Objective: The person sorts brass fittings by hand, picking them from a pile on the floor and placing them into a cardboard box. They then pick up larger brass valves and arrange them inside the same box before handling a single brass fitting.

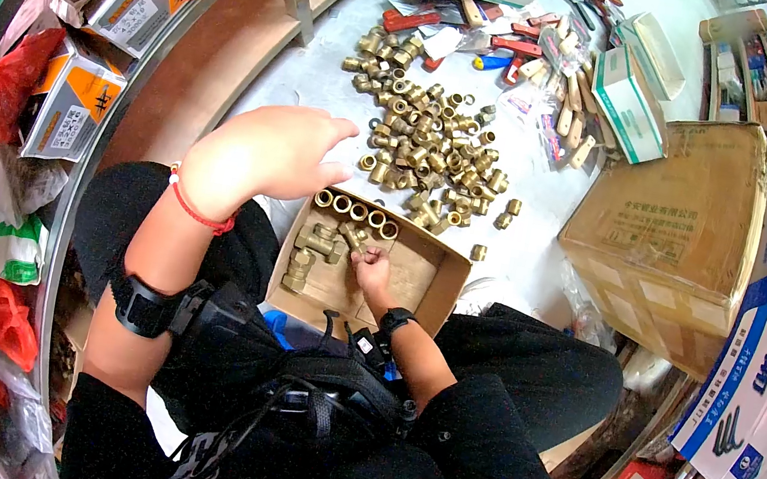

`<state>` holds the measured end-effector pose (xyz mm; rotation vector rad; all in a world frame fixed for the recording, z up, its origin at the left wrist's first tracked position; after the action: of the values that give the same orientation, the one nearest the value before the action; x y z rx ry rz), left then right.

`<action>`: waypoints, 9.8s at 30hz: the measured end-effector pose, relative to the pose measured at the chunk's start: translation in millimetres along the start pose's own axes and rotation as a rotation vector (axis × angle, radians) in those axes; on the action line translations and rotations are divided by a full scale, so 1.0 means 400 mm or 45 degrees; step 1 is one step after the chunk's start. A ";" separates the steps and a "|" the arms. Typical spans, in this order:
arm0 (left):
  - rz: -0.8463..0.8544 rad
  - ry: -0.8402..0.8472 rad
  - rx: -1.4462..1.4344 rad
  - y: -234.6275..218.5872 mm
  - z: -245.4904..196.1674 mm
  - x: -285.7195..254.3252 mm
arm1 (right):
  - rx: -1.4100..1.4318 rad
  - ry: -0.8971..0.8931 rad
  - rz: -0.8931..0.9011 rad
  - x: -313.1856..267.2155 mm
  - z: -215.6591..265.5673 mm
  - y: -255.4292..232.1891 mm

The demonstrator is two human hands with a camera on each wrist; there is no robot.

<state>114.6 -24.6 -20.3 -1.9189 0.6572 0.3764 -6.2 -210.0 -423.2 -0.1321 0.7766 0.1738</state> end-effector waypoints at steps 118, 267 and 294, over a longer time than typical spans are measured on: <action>-0.454 -0.472 0.300 0.018 0.338 0.919 | -1.945 -0.576 0.577 -0.559 1.040 -0.241; -0.866 -0.748 -0.463 0.630 0.350 0.019 | -1.184 0.236 -0.229 0.104 0.387 -0.351; -0.816 -0.873 -0.469 0.627 0.333 0.009 | -1.492 -0.355 0.127 -0.251 0.417 -0.165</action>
<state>-28.1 14.1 -262.9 -2.0350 -0.5002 0.7179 51.2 -254.8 -231.1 -1.1522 0.3187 0.7152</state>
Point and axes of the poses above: each hand's wrist, its own x-axis towards the middle knuckle, its own y-axis out of the palm, z = x × y, the point moved 10 cm from there along x, towards the middle knuckle, and after that the axes turned 3 degrees about z, right-handed, at the moved point
